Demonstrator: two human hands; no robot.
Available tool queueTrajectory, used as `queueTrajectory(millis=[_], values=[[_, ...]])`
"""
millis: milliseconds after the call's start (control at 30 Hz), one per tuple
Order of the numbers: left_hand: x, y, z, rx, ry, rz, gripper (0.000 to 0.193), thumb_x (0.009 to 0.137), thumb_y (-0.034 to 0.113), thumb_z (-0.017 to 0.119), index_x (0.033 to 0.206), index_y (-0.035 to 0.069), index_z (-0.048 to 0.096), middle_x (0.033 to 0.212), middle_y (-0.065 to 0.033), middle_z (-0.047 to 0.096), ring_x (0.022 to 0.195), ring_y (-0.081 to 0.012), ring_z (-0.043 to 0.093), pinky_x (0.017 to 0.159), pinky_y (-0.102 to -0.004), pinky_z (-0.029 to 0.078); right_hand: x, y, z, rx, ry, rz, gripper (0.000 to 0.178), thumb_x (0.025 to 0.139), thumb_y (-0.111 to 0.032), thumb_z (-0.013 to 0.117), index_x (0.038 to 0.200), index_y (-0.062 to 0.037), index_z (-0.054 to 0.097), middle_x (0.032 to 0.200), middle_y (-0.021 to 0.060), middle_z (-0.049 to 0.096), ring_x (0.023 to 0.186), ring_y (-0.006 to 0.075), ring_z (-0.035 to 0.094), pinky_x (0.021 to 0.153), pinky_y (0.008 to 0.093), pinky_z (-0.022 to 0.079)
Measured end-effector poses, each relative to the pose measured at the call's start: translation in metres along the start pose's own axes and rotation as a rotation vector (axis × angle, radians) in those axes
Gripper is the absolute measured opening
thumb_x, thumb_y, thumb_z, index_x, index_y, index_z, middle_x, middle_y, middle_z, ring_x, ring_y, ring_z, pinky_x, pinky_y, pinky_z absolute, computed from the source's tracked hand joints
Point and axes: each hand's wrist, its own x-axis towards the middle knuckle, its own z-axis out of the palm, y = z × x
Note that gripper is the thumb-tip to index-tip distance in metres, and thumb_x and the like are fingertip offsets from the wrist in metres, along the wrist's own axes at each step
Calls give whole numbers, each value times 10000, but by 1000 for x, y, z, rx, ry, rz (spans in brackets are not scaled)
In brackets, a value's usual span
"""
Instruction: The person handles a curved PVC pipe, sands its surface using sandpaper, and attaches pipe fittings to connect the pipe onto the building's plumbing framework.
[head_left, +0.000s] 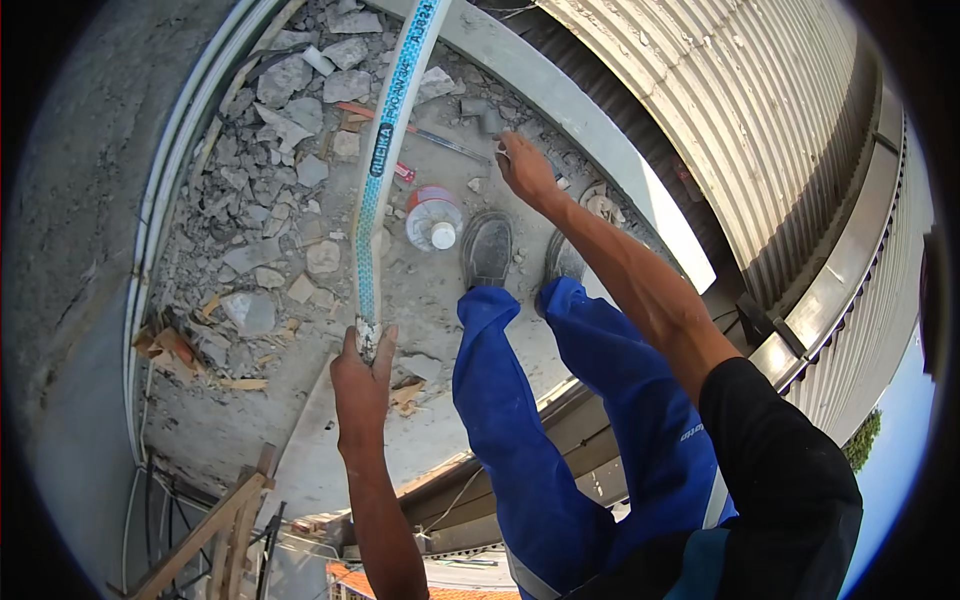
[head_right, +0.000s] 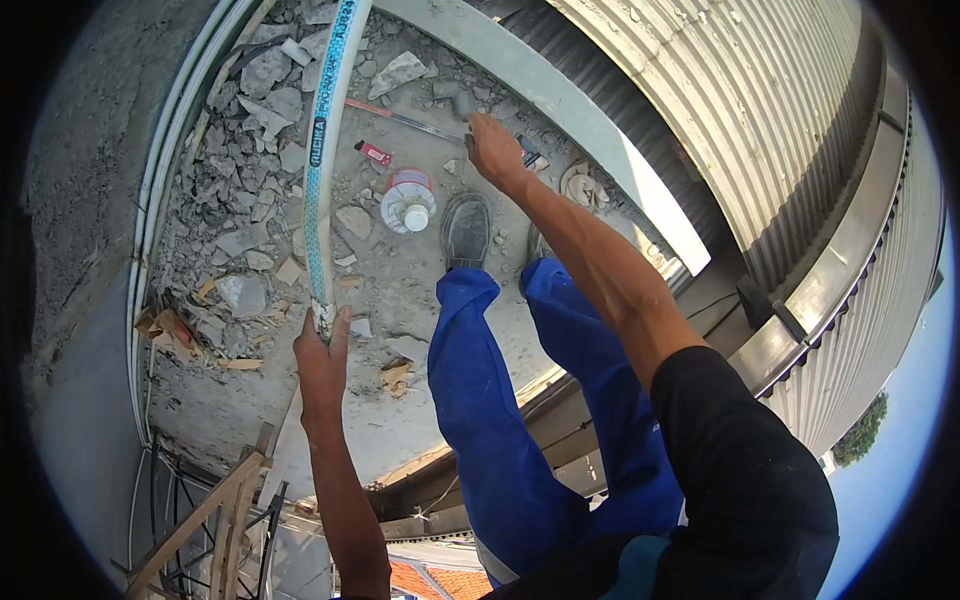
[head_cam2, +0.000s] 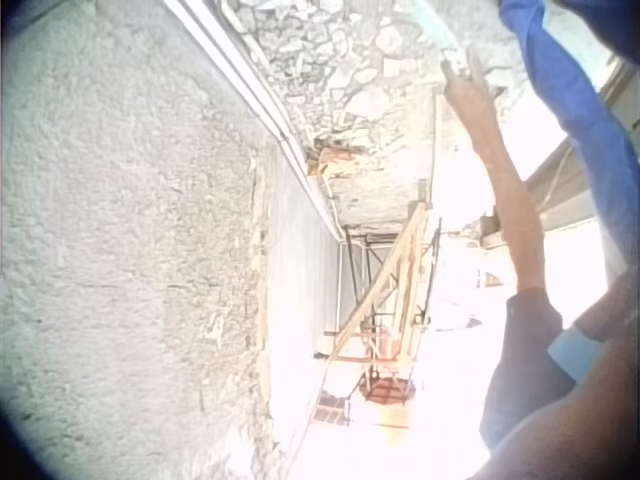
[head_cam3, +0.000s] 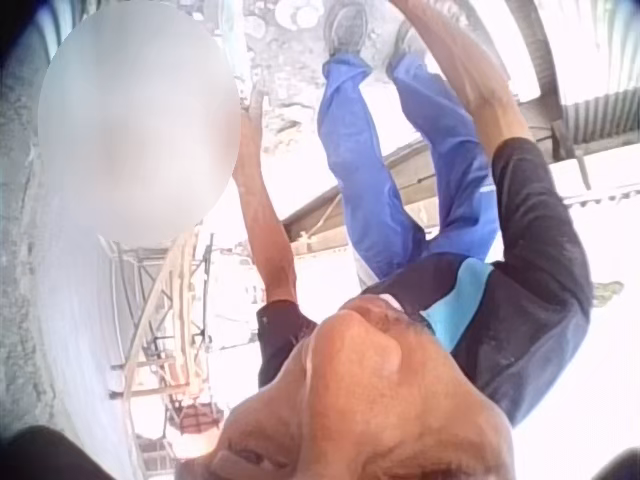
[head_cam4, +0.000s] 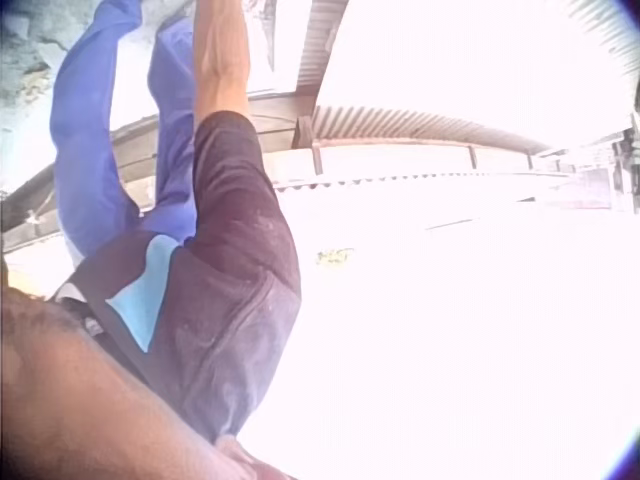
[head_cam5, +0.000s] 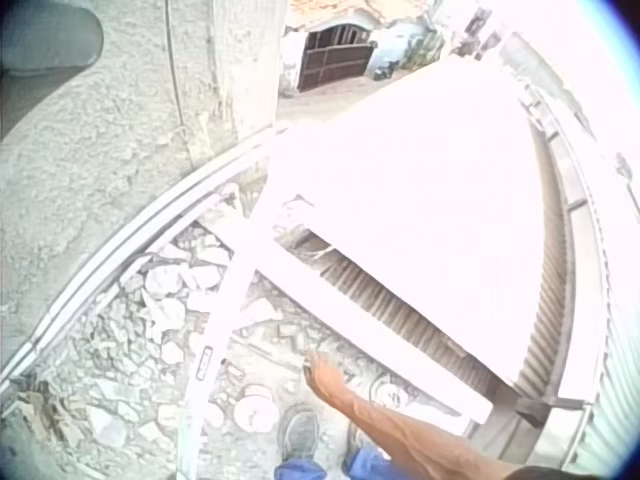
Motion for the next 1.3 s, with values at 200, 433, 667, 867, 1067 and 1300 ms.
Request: queueTrajectory(millis=[200,433,667,867,1067,1300], values=[[19,-13,34,5,19,75,394,878,342,591,923,-47,553,622,-176,563,518,-259,519,535,-372,425,-79,75,-20,-372,-137,269,492,814,-313,618,1185,-64,413,1046,204,514,996,371,536,791,453,483],[39,-13,60,69,-13,79,417,877,361,587,936,-51,555,679,-225,600,612,-335,610,581,-388,461,-51,57,1,-475,-192,167,657,781,-373,650,1297,-110,342,1095,211,475,1017,371,525,788,468,491],[21,3,73,305,95,122,455,868,423,566,954,-22,540,742,-264,612,730,-433,606,625,-473,469,-107,45,-70,249,-250,350,589,761,-315,563,1276,-69,416,1012,206,511,961,320,533,807,396,446],[-57,37,50,338,-67,138,510,872,458,536,995,-37,537,780,-287,613,770,-448,603,662,-475,470,-307,13,-238,670,-544,736,549,765,-232,487,1291,-83,439,908,60,503,809,139,485,695,259,410],[-149,92,3,334,-47,287,553,855,526,518,983,-12,546,797,-287,616,783,-451,601,691,-493,470,-543,-69,-320,1107,-404,1102,464,820,-250,456,1255,-88,456,971,27,567,813,107,560,687,251,464],[-211,147,-40,365,-110,326,600,849,552,504,1063,-8,539,875,-296,614,862,-456,589,741,-499,462,-604,-185,-334,1340,-57,1124,430,864,-210,447,1267,-61,458,1087,72,559,980,174,550,850,284,441]])
